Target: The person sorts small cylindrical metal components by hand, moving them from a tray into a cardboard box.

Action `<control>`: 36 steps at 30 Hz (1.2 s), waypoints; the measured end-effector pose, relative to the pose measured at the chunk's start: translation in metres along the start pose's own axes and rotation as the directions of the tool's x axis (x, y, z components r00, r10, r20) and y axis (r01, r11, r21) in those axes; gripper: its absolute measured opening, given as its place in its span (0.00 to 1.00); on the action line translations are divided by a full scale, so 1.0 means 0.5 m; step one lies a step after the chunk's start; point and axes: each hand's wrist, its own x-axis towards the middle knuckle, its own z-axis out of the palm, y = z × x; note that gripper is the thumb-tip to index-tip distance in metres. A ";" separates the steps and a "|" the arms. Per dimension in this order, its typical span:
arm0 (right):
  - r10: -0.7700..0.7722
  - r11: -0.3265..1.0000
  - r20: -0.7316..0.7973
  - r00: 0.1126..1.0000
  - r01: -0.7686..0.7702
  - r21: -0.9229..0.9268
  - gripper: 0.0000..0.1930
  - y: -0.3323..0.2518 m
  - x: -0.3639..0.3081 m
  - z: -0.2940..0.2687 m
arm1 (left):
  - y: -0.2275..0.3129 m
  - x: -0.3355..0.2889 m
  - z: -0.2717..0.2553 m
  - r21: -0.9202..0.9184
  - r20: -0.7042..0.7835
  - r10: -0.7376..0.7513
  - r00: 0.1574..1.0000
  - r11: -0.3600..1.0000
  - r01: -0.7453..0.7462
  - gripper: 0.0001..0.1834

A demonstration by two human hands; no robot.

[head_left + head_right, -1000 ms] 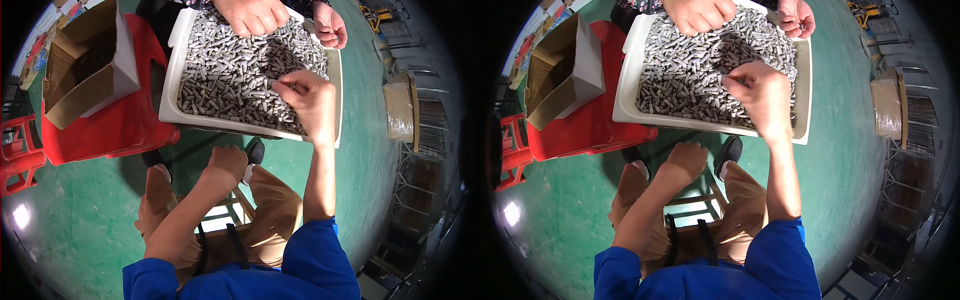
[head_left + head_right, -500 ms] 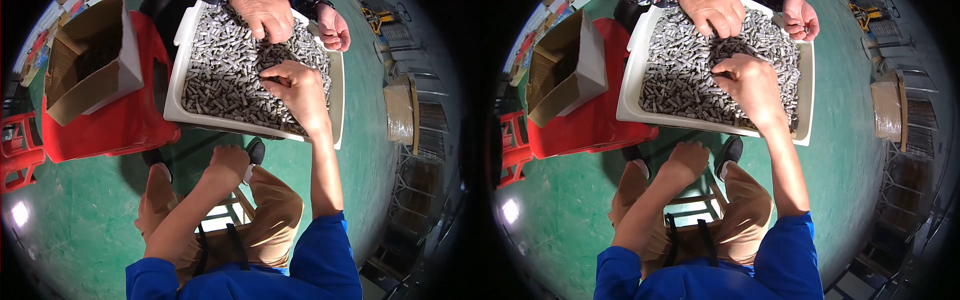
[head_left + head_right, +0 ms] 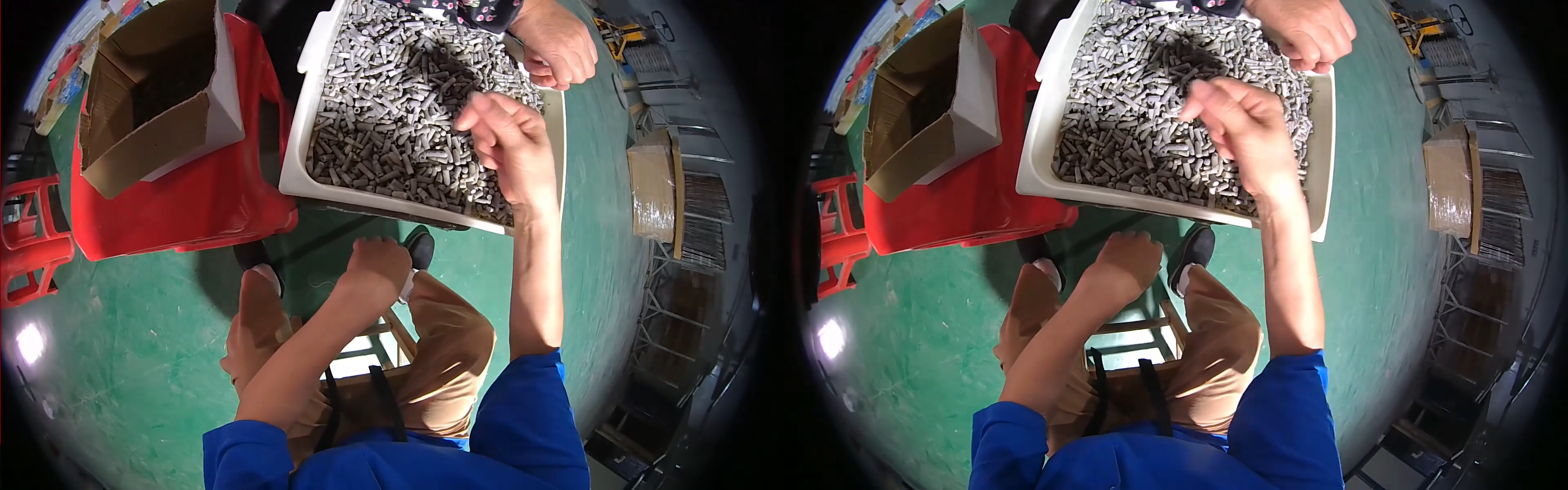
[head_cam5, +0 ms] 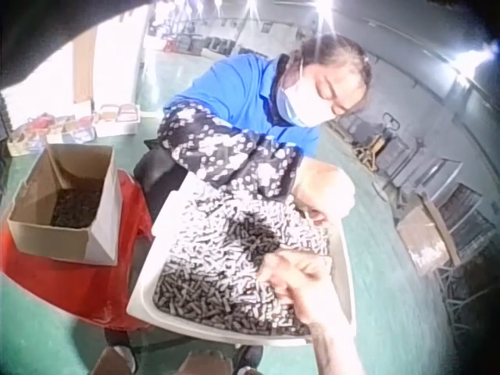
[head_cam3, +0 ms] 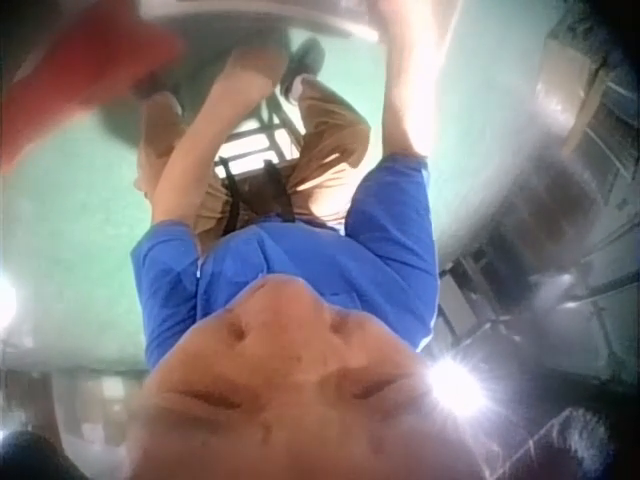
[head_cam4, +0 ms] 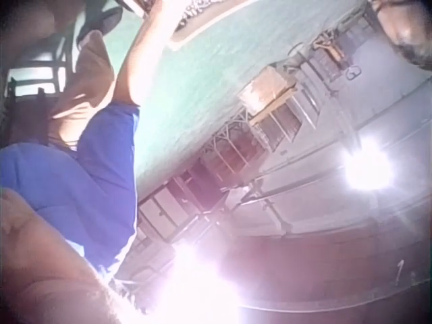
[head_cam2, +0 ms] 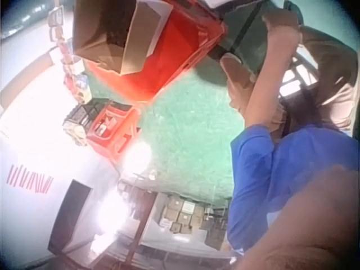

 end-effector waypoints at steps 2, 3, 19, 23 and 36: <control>-0.347 0.776 0.051 0.936 0.318 -0.545 0.07 0.015 0.022 0.030 | 0.001 0.001 -0.002 0.001 0.005 -0.010 1.000 1.000 0.010 0.09; -0.444 0.650 0.065 0.894 0.371 -0.663 0.06 0.021 0.027 0.038 | 0.001 0.000 -0.004 -0.006 0.014 -0.013 1.000 1.000 0.013 0.08; -0.411 0.147 -0.027 0.911 0.038 -0.988 0.05 -0.007 0.002 0.004 | -0.007 0.004 0.002 -0.032 0.035 -0.040 0.999 0.999 0.041 0.10; -0.365 0.263 -0.165 0.916 -0.068 -0.962 0.06 -0.003 -0.038 -0.032 | -0.009 -0.005 -0.009 -0.041 0.062 -0.031 0.998 0.999 0.034 0.08; -0.173 0.868 -0.379 0.909 0.323 0.378 0.18 0.028 -0.132 -0.046 | 0.011 0.010 -0.003 -0.028 0.077 -0.041 0.996 0.999 0.043 0.09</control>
